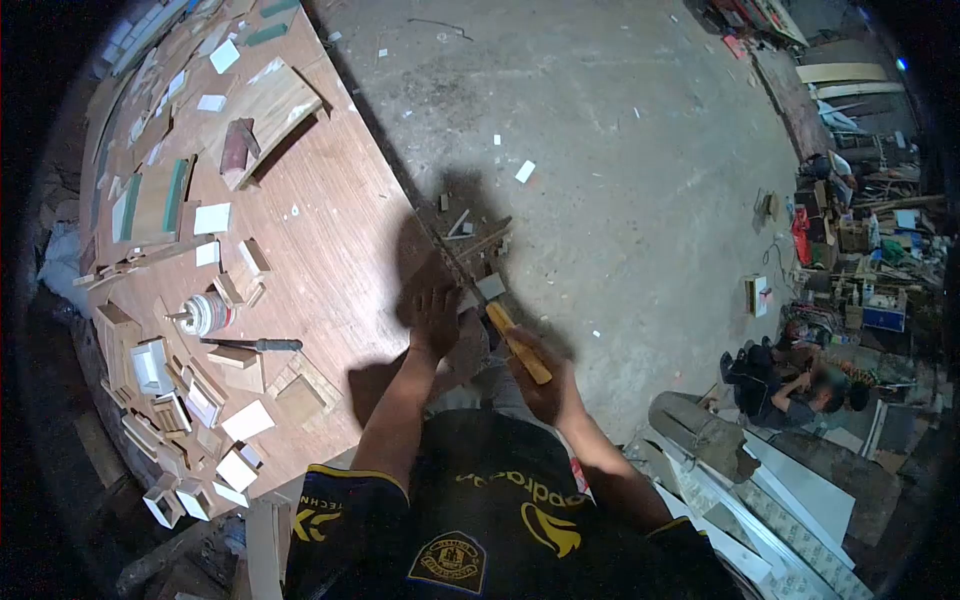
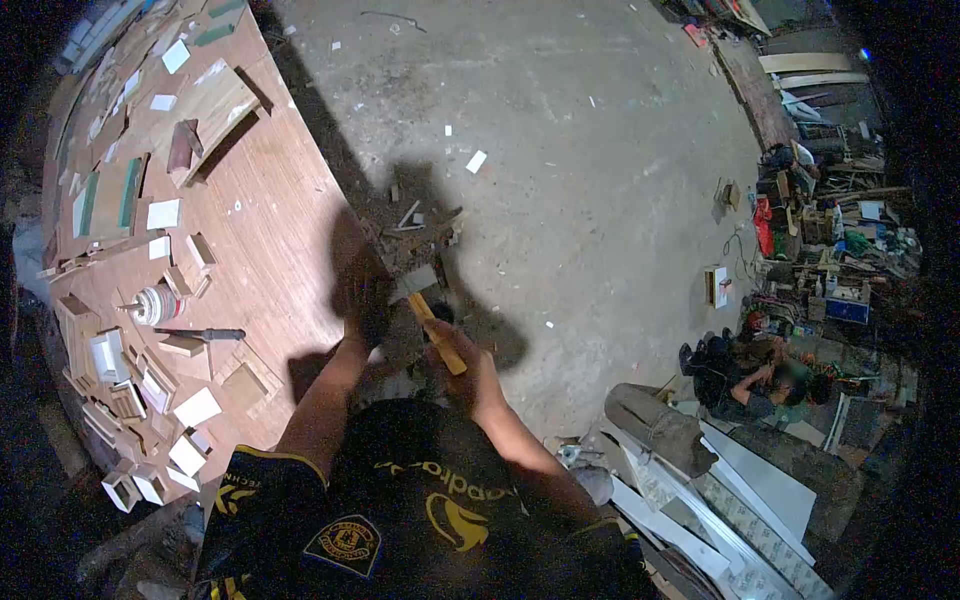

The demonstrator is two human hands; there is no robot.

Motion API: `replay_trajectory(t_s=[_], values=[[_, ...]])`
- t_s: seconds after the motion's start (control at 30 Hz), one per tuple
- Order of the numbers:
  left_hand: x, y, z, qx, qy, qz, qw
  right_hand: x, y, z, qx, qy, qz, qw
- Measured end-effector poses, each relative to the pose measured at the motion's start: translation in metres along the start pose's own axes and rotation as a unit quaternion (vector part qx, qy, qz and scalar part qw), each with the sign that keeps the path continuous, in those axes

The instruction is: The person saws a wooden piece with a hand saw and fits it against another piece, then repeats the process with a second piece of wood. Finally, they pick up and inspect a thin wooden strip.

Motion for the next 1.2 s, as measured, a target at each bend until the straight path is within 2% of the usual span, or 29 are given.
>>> replay_trajectory(t_s=[0.03, 0.13, 0.27, 0.33, 0.4, 0.5, 0.63, 0.7, 0.73, 0.83, 0.93, 1.07, 1.13, 1.17, 1.2], values=[[-0.001, -0.003, -0.001, -0.017, -0.008, 0.039, 0.999, -0.001, 0.0, 0.001, 0.004, 0.005, 0.0, 1.0], [0.001, 0.0, 0.001, -0.012, 0.006, -0.029, 1.0, -0.001, -0.002, -0.001, 0.001, -0.01, -0.002, 1.0], [0.0, 0.006, -0.005, 0.013, -0.006, -0.008, 1.0, -0.006, -0.005, -0.004, 0.006, 0.001, -0.031, 0.999], [0.0, 0.01, -0.007, -0.035, 0.021, 0.089, 0.995, -0.013, -0.005, -0.007, 0.015, 0.011, -0.044, 0.999], [-0.001, 0.015, -0.007, -0.017, 0.009, 0.082, 0.996, -0.016, -0.008, -0.01, -0.001, -0.037, 0.006, 0.999], [-0.003, 0.01, -0.006, 0.006, 0.003, 0.064, 0.998, -0.017, -0.016, -0.014, -0.006, -0.061, 0.012, 0.998], [0.0, -0.004, -0.002, 0.023, 0.016, 0.026, 0.999, -0.02, -0.022, -0.01, 0.007, -0.06, 0.031, 0.998], [0.002, 0.013, -0.006, 0.001, 0.026, 0.041, 0.999, -0.021, -0.018, -0.003, 0.01, -0.125, -0.069, 0.99], [0.003, 0.021, -0.008, -0.021, 0.03, 0.054, 0.998, -0.024, -0.016, 0.001, 0.01, -0.126, -0.068, 0.99], [0.004, 0.004, -0.003, 0.013, 0.035, -0.016, 0.999, -0.036, -0.003, 0.02, 0.018, -0.087, -0.032, 0.996], [0.002, 0.009, -0.003, 0.011, 0.035, 0.015, 0.999, -0.041, 0.011, 0.057, -0.008, -0.123, 0.011, 0.992], [0.002, 0.007, -0.002, 0.027, 0.042, 0.035, 0.998, -0.048, 0.016, 0.064, 0.028, -0.099, 0.005, 0.995], [0.001, 0.01, -0.012, -0.061, 0.038, 0.008, 0.997, -0.043, 0.017, 0.066, 0.052, -0.087, -0.024, 0.995], [0.002, 0.016, -0.014, -0.059, 0.04, 0.005, 0.997, -0.042, 0.017, 0.065, 0.049, -0.084, -0.025, 0.995], [0.005, 0.027, -0.013, 0.002, 0.044, 0.031, 0.999, -0.049, 0.021, 0.066, 0.067, 0.01, 0.001, 0.998]])
Point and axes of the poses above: each hand's wrist, its own z-axis away from the middle knuckle, its own y-axis out of the back of the hand, x = y × z, the point moved 4 cm from there along -z, towards the middle knuckle, and after that the axes turned 9 degrees about -z, right-handed, at the moved point
